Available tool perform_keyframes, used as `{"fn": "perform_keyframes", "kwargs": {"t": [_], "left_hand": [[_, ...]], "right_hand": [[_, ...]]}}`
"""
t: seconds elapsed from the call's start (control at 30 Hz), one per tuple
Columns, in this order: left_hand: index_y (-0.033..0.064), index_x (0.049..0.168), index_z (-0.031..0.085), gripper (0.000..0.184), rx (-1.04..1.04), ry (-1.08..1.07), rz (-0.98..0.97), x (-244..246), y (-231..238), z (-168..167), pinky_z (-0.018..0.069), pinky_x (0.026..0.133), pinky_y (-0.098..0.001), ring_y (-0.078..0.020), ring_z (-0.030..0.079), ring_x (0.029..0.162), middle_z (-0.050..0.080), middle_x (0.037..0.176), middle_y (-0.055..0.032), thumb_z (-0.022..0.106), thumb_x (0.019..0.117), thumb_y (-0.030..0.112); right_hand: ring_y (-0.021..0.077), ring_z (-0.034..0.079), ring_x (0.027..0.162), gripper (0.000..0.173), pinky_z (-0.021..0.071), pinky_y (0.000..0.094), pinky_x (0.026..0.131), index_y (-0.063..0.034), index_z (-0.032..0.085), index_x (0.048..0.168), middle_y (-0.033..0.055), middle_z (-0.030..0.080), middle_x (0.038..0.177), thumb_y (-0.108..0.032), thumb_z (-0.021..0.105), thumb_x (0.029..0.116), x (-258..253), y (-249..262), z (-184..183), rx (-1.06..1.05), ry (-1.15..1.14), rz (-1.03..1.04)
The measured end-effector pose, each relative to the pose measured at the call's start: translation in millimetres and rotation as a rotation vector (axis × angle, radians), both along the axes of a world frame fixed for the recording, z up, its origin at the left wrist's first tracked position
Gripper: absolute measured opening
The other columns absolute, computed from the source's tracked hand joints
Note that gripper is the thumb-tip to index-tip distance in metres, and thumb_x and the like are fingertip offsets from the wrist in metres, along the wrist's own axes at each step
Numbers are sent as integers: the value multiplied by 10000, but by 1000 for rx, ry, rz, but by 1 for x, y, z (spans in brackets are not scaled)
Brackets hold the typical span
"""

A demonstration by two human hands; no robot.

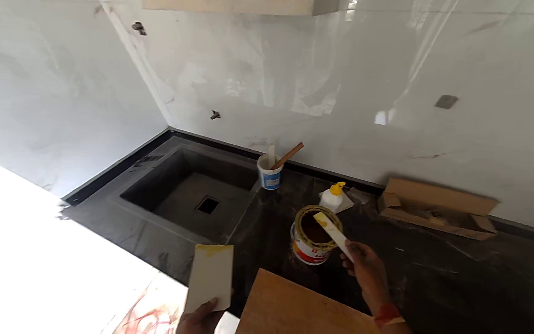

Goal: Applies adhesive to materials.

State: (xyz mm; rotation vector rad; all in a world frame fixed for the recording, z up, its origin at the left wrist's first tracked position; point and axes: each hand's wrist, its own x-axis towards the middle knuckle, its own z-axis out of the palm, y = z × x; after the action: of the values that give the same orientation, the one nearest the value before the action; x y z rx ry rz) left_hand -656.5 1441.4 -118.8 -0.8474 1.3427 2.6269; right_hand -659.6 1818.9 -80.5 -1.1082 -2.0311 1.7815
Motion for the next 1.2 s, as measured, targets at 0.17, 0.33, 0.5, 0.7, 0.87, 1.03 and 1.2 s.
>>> {"fn": "perform_keyframes", "kwargs": {"t": [0.17, 0.33, 0.5, 0.7, 0.87, 1.03, 1.2], "left_hand": [[-35, 1248, 471, 301, 51, -31, 42, 9, 1, -3, 639, 726, -461, -329, 743, 841, 712, 1006, -225, 475, 957, -111], [-23, 1240, 468, 292, 54, -47, 7, 17, 2, -12, 637, 748, -485, -332, 742, 864, 712, 1014, -217, 469, 960, -103], [-3, 1217, 464, 264, 52, -55, 11, 19, 1, -6, 643, 731, -476, -326, 750, 837, 723, 985, -197, 453, 972, -102], [-1, 1241, 447, 282, 49, -37, -9, 18, -5, -7, 641, 751, -483, -343, 748, 872, 717, 1019, -211, 446, 974, -94], [-25, 1240, 468, 286, 49, -47, 2, 18, 2, -8, 637, 741, -479, -331, 741, 851, 709, 1012, -215, 475, 964, -100], [-31, 1250, 468, 298, 65, -48, 3, 21, -2, -12, 636, 736, -491, -348, 741, 855, 707, 1025, -239, 476, 962, -105], [-17, 1238, 460, 284, 76, -46, -20, 25, -1, -13, 635, 747, -503, -355, 741, 864, 710, 1017, -229, 471, 966, -99]], "right_hand": [[184, 688, 664, 326, 559, 309, 560, -34, 640, 1230, 94, 733, 879, -304, 601, 1049, 8, -4, 1, -67, 7, -28], [157, 669, 633, 201, 557, 269, 576, 17, 695, 1160, 100, 730, 808, -115, 613, 1032, 13, -2, 2, -125, 99, -28], [153, 661, 621, 198, 552, 261, 566, 31, 700, 1152, 100, 726, 798, -97, 622, 1023, 16, -5, -7, -145, 111, -24], [154, 675, 608, 198, 562, 267, 550, -8, 725, 1152, 81, 736, 779, -122, 669, 1000, -3, -5, 5, -63, 90, -18], [176, 703, 656, 209, 595, 299, 599, -6, 701, 1160, 99, 741, 821, -140, 669, 1003, -1, -4, 1, -36, 101, 4], [164, 690, 633, 196, 582, 279, 572, 12, 689, 1170, 99, 729, 795, -84, 647, 1004, 11, -11, -4, -7, 151, 3], [168, 684, 639, 204, 577, 281, 576, -12, 711, 1178, 93, 731, 806, -109, 645, 1011, 3, -3, -7, -37, 155, -8]]}}
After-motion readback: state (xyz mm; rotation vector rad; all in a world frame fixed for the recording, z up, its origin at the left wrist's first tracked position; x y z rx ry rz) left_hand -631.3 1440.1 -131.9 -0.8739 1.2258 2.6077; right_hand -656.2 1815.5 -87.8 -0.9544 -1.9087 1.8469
